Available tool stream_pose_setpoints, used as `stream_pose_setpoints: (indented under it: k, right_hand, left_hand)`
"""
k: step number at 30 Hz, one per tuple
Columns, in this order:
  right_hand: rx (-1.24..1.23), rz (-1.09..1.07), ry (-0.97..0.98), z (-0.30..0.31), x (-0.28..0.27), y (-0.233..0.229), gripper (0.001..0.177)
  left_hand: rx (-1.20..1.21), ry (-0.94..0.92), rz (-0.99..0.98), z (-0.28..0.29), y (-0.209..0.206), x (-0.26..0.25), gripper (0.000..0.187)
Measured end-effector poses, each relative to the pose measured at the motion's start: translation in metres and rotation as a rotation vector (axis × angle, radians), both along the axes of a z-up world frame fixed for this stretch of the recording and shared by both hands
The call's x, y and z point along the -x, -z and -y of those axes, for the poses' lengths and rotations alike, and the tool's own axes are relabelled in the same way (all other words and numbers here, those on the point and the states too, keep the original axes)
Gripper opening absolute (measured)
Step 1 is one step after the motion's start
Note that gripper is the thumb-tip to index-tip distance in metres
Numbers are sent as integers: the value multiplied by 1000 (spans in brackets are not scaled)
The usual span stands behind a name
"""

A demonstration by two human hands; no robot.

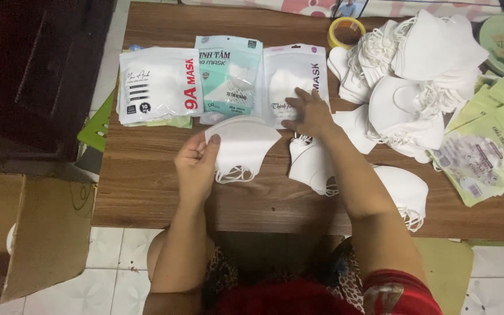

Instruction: The person is sorting and inserting white face masks into various types of plastic packaging bags.

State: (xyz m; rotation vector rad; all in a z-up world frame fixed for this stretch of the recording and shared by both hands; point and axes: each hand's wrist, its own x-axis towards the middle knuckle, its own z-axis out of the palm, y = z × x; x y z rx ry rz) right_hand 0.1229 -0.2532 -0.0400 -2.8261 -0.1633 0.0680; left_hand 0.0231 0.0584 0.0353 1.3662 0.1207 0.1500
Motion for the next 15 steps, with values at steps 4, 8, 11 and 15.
stream_pose_setpoints:
  k: [4, 8, 11, 15]
  right_hand:
    - [-97, 73, -22, -5, 30, -33, 68]
    - [-520, -24, -34, -17, 90, -75, 66]
    - [-813, -192, -87, -27, 138, -86, 75]
    - [-1279, -345, -135, -21, 171, -54, 77]
  left_hand:
    - [-1, 25, -14, 4, -3, 2, 24]
    - [-12, 145, -72, 18, 2, 12, 25]
    - [-24, 316, -101, 36, 18, 17, 24]
    - [-42, 465, -140, 57, 55, 25, 21]
